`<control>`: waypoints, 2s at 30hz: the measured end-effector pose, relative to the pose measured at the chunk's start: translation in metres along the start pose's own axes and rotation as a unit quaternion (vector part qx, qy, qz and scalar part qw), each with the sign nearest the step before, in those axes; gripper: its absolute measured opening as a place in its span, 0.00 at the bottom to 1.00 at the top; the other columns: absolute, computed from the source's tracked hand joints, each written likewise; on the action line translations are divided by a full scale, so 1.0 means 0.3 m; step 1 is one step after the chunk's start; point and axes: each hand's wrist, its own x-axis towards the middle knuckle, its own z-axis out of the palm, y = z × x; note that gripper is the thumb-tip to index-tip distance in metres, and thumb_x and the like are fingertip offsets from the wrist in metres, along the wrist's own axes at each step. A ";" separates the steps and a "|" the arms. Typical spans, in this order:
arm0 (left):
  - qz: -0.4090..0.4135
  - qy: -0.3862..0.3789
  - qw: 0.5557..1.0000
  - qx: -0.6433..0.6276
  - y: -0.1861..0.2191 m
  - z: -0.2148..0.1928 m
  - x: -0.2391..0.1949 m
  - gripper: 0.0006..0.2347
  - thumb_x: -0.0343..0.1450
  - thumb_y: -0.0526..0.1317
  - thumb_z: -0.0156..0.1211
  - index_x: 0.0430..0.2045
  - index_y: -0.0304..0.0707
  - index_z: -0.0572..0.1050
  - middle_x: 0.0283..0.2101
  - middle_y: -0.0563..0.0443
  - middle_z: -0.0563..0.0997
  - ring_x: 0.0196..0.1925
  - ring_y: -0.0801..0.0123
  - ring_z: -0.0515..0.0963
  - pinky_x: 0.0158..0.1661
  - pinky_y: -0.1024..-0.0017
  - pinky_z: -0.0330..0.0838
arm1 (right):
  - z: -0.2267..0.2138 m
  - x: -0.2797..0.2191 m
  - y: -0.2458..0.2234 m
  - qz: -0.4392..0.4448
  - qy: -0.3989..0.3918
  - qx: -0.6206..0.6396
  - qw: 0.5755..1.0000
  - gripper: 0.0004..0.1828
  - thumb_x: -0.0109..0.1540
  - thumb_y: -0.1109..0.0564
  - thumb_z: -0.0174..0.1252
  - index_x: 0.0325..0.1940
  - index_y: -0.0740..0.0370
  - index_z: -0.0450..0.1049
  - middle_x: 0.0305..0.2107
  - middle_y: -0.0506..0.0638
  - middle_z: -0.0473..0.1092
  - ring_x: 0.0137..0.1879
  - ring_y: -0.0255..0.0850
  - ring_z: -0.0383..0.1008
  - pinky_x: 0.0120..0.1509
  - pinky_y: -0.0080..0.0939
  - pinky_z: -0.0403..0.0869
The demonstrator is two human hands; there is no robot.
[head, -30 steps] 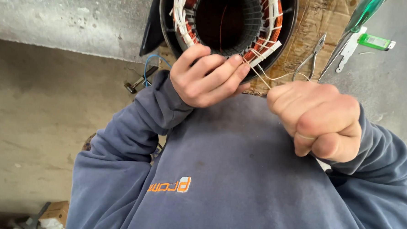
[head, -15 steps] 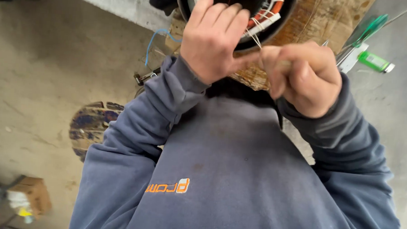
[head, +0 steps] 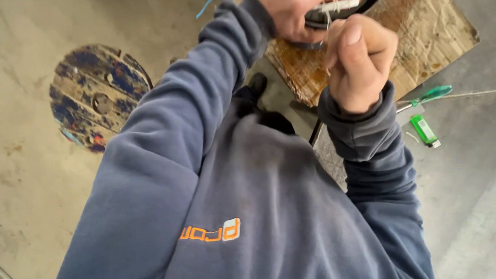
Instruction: Lacing and tying copper windings in an electric motor stator using string to secure them.
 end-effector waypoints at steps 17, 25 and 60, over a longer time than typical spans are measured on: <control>0.004 -0.011 1.000 -0.026 -0.041 0.044 -0.003 0.25 0.74 0.60 0.70 0.38 0.31 0.77 0.37 0.42 0.80 0.35 0.53 0.81 0.37 0.63 0.76 | 0.015 -0.006 -0.033 -0.074 -0.086 -0.118 0.987 0.31 0.74 0.44 0.54 0.23 0.68 0.64 0.16 0.51 0.60 0.24 0.39 0.55 0.35 0.41 0.54; 0.014 -0.023 0.999 -0.026 -0.050 0.109 -0.006 0.25 0.74 0.59 0.70 0.41 0.30 0.76 0.39 0.39 0.81 0.37 0.50 0.82 0.38 0.61 0.77 | -0.048 0.025 0.009 -0.122 -0.075 -0.006 0.990 0.30 0.71 0.42 0.50 0.19 0.56 0.52 0.15 0.43 0.48 0.20 0.36 0.46 0.32 0.43 0.51; 0.064 0.041 0.989 0.127 0.020 -0.097 0.044 0.26 0.70 0.67 0.66 0.25 0.42 0.73 0.30 0.53 0.74 0.37 0.59 0.74 0.42 0.62 0.71 | -0.031 0.062 -0.046 -0.124 -0.016 0.047 0.991 0.29 0.75 0.53 0.47 0.21 0.57 0.49 0.13 0.45 0.46 0.18 0.36 0.40 0.28 0.43 0.47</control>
